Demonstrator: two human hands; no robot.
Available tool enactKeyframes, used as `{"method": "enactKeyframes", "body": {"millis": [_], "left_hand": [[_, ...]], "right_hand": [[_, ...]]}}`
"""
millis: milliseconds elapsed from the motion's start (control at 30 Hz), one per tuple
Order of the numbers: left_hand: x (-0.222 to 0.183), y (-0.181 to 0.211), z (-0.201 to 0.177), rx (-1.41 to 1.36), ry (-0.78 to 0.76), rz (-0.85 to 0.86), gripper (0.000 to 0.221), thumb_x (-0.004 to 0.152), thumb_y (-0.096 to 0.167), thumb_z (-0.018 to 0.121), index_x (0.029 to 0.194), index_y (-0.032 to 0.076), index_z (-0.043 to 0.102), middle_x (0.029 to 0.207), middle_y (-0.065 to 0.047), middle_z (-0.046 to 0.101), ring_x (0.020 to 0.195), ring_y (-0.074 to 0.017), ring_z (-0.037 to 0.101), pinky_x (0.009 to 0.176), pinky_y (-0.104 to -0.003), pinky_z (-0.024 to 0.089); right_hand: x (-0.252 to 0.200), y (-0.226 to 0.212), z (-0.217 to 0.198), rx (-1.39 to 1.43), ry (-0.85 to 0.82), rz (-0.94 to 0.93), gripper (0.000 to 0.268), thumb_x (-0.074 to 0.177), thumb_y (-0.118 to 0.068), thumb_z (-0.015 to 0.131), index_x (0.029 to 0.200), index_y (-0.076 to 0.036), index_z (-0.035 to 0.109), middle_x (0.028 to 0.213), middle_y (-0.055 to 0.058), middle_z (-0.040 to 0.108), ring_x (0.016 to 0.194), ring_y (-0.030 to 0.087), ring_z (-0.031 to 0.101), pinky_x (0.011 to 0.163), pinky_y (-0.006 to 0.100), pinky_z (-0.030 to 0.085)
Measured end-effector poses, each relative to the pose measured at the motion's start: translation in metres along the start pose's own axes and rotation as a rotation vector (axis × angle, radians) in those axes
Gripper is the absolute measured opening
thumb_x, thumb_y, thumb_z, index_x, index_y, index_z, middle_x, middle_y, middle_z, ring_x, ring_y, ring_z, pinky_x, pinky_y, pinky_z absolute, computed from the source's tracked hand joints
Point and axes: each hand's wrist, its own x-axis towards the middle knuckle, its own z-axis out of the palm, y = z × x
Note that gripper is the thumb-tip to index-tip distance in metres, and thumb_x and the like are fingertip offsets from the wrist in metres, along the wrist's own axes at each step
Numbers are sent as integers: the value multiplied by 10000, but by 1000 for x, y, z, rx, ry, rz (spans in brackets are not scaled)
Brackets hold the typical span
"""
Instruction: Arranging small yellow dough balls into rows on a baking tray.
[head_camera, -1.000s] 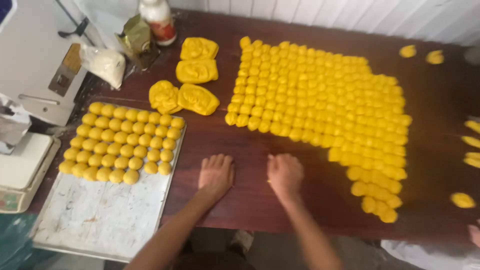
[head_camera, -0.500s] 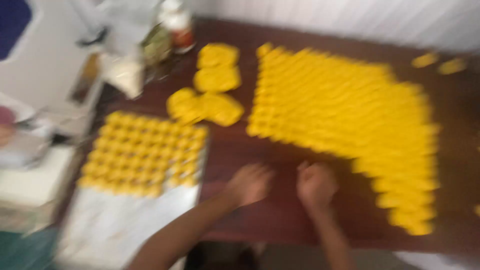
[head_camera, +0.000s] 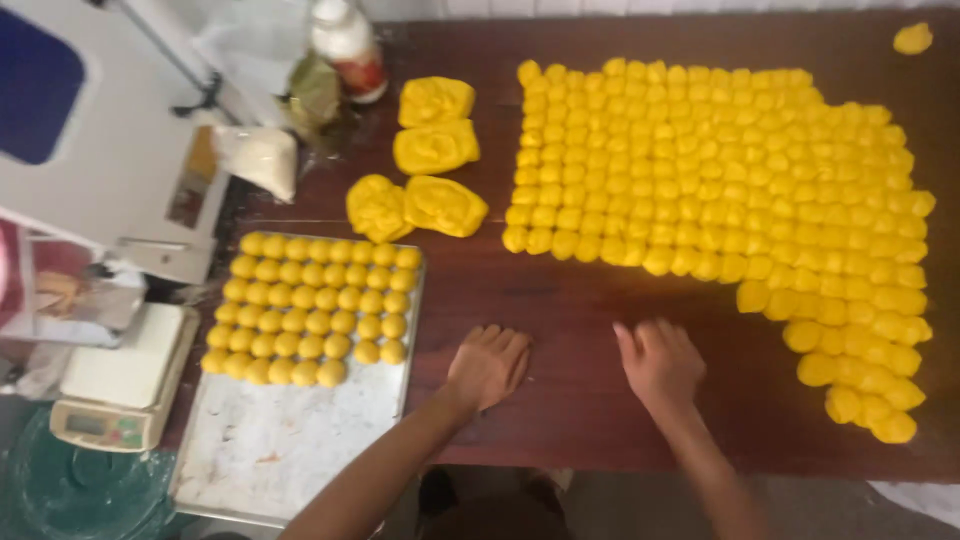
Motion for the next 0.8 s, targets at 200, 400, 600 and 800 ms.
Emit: {"method": "enactKeyframes", "body": {"millis": [200, 400, 600, 800], "left_hand": [[27, 41, 31, 48, 70, -192, 126, 984, 225, 650, 956, 103, 643, 910, -118, 689, 830, -330, 663, 751, -467, 517], [-25, -7, 12, -148, -16, -122, 122, 925, 160, 701, 1038, 117, 689, 958, -96, 708, 896, -313, 678, 784, -445, 516], [47, -5, 7, -98, -324, 9, 250, 792, 184, 735, 1023, 109, 674, 1030, -122, 674, 1008, -321, 622, 889, -465, 483], [23, 2, 44, -79, 44, 10, 200, 841, 150, 674, 1027, 79, 687, 998, -128, 703, 943, -337, 658, 825, -478, 507]], "right_hand": [[26, -43, -7, -48, -15, -82, 395, 949, -329, 709, 664, -101, 558, 709, 125, 576, 695, 341, 592, 610, 478, 462], [-25, 11, -14, 161, -19, -216, 337, 918, -339, 711, 722, -92, 593, 759, 122, 596, 713, 313, 580, 632, 441, 483], [22, -11, 16, 4, 31, 46, 375, 973, -310, 712, 714, -82, 565, 676, 98, 546, 633, 291, 578, 545, 442, 468], [27, -44, -7, -42, 105, -1, 321, 930, -278, 677, 660, -136, 576, 667, 90, 574, 654, 313, 582, 608, 503, 457]]}}
